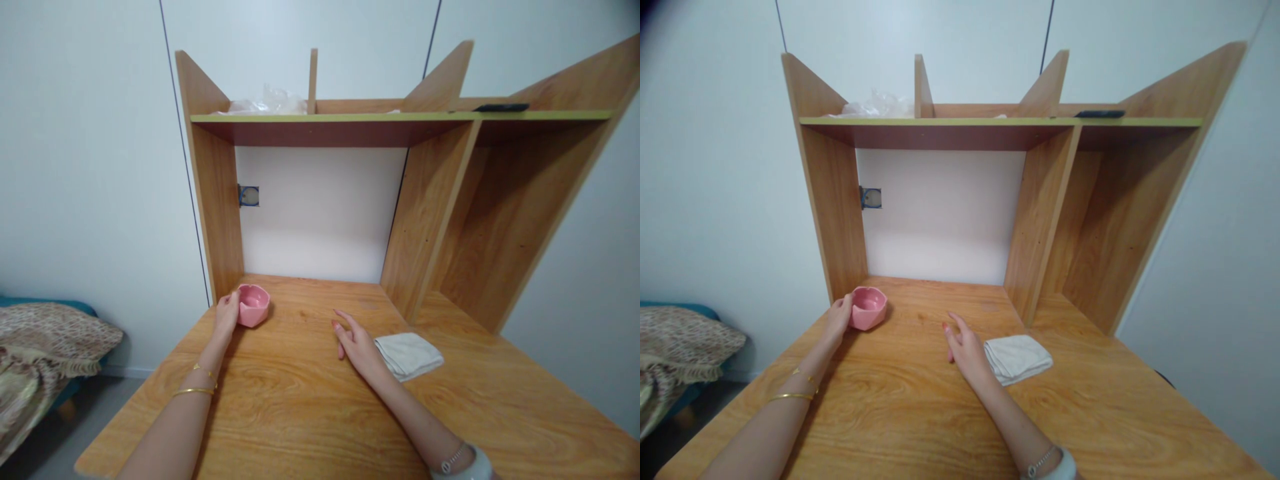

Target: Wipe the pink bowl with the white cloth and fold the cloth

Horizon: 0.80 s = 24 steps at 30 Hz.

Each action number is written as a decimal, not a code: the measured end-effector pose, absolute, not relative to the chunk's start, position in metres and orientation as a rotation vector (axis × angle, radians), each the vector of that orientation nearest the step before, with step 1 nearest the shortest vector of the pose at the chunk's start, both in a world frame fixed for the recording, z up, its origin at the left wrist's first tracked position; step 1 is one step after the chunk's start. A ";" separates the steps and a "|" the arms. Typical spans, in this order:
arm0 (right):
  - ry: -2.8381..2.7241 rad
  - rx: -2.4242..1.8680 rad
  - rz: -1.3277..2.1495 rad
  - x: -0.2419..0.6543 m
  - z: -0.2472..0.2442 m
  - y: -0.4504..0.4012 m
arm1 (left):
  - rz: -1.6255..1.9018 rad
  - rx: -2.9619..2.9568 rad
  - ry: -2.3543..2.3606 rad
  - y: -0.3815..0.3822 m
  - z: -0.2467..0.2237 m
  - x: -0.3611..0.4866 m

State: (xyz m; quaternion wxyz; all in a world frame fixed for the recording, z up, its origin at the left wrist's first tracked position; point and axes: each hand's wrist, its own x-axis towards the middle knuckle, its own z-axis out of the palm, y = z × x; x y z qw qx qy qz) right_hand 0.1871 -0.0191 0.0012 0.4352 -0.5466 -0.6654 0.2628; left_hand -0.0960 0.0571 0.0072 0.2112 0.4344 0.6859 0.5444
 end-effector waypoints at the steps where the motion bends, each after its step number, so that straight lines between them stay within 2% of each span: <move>1: -1.653 -1.364 0.653 0.187 0.001 -0.019 | 1.494 1.228 1.939 0.057 0.008 -0.098; 24: -1.663 -1.346 0.634 0.188 0.001 -0.020 | 1.285 1.342 2.121 0.053 0.013 -0.108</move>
